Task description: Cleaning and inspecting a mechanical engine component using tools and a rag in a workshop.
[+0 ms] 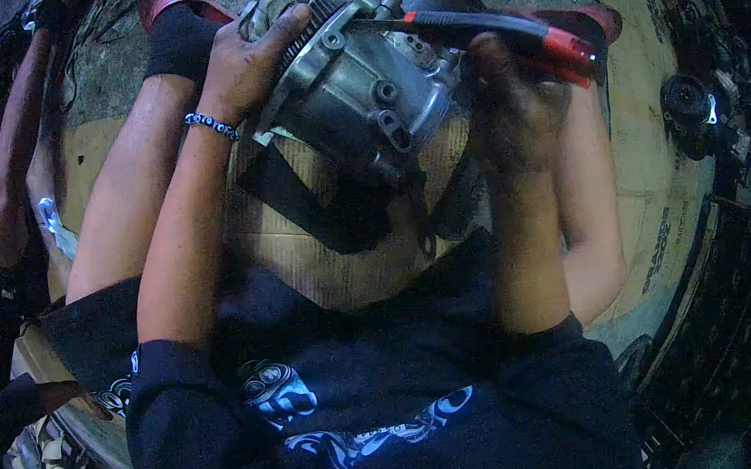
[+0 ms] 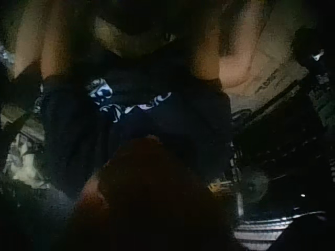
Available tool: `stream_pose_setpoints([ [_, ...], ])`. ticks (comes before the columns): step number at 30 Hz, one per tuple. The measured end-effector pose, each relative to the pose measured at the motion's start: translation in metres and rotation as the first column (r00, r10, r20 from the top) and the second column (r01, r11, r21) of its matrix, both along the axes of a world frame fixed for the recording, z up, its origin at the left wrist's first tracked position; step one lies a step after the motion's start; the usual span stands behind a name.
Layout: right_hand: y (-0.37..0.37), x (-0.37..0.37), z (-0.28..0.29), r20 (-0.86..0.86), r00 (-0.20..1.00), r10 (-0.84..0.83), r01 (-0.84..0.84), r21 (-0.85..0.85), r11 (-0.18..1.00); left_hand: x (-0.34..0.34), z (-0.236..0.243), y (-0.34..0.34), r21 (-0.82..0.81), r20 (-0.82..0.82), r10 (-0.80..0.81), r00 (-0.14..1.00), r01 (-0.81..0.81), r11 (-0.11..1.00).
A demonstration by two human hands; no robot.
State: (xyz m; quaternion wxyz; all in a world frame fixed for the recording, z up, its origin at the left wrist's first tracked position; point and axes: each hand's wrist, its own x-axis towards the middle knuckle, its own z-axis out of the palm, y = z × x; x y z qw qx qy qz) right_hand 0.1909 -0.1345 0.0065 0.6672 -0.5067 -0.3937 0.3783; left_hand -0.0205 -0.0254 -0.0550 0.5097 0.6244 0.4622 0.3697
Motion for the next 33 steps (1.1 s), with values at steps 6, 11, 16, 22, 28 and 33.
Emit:
stream_pose_setpoints([
  [6, 0.019, -0.027, -0.018, -0.415, 0.821, -0.391, 0.441, 0.027, 0.897, 0.003, 0.001, -0.002, 0.015, -0.037, 0.019, 0.999, -0.019, 1.0],
  [11, 0.011, -0.018, -0.004, -0.057, 0.946, -0.318, 0.32, 0.026, 0.947, -0.001, -0.001, 0.0, 0.072, -0.081, 0.037, 0.996, -0.031, 0.997],
  [16, 0.025, -0.005, 0.012, 0.306, 0.922, -0.239, 0.174, 0.227, 0.958, -0.001, -0.004, 0.002, 0.01, -0.068, -0.01, 0.998, 0.01, 1.0],
  [22, 0.055, -0.078, 0.053, 0.327, 0.639, -0.696, 0.693, 0.146, 0.706, -0.002, -0.01, 0.003, -0.001, -0.007, -0.005, 1.0, 0.005, 1.0],
  [28, 0.032, -0.003, 0.01, 0.819, 0.491, -0.296, 0.002, 0.339, 0.941, 0.0, -0.01, 0.004, -0.022, -0.008, -0.005, 1.0, 0.005, 1.0],
  [33, 0.029, -0.011, -0.007, 0.764, 0.561, -0.32, 0.008, 0.381, 0.924, -0.001, -0.012, 0.006, 0.015, 0.012, 0.007, 1.0, -0.008, 1.0],
])
